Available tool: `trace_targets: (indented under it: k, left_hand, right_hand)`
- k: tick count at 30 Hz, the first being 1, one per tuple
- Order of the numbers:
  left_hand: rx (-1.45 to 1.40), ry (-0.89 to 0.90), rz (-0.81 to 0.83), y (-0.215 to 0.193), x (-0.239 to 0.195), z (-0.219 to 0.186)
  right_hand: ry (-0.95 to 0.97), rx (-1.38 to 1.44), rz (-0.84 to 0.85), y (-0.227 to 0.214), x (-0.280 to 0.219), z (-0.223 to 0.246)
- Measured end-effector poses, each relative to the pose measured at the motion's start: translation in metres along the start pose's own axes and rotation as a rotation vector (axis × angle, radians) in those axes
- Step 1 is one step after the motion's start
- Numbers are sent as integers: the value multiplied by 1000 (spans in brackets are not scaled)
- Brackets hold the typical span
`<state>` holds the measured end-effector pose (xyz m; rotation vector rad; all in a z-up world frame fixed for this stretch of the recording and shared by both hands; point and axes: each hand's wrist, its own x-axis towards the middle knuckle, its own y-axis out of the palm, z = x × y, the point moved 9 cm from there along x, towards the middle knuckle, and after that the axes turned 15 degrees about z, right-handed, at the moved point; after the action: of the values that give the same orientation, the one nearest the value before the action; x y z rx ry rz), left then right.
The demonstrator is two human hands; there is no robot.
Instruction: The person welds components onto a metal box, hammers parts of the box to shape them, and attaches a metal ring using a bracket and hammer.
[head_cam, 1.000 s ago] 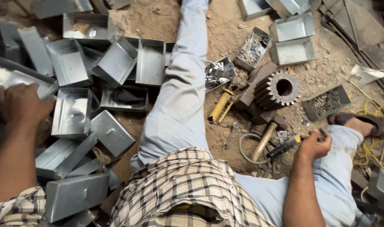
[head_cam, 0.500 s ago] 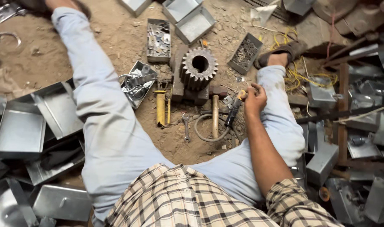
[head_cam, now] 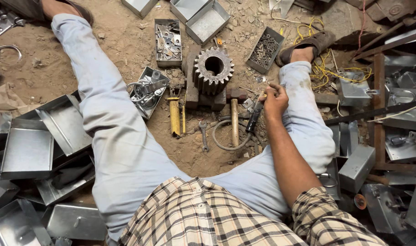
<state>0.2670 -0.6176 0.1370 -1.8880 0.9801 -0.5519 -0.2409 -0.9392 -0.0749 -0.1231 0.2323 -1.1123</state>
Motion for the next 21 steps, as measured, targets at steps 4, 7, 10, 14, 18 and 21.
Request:
trace_targets:
  k: [4, 7, 10, 14, 18, 21]
  left_hand:
    - [6, -21, -30, -1, -56, 29]
    - [16, -23, -82, -8, -112, 33]
    - [33, 27, -176, -19, -176, 20]
    - [-6, 242, -243, 18, -202, -56]
    - [-78, 343, -119, 113, -125, -140]
    - [141, 446, -107, 174, -84, -197]
  right_hand:
    - [11, 5, 18, 6, -2, 8]
    - [-7, 80, 32, 8, -2, 8]
    - [-20, 130, 45, 11, 2, 7]
    - [-51, 168, 64, 12, 4, 9]
    - [-49, 228, 43, 12, 6, 12]
    - [-80, 270, 67, 8, 12, 15]
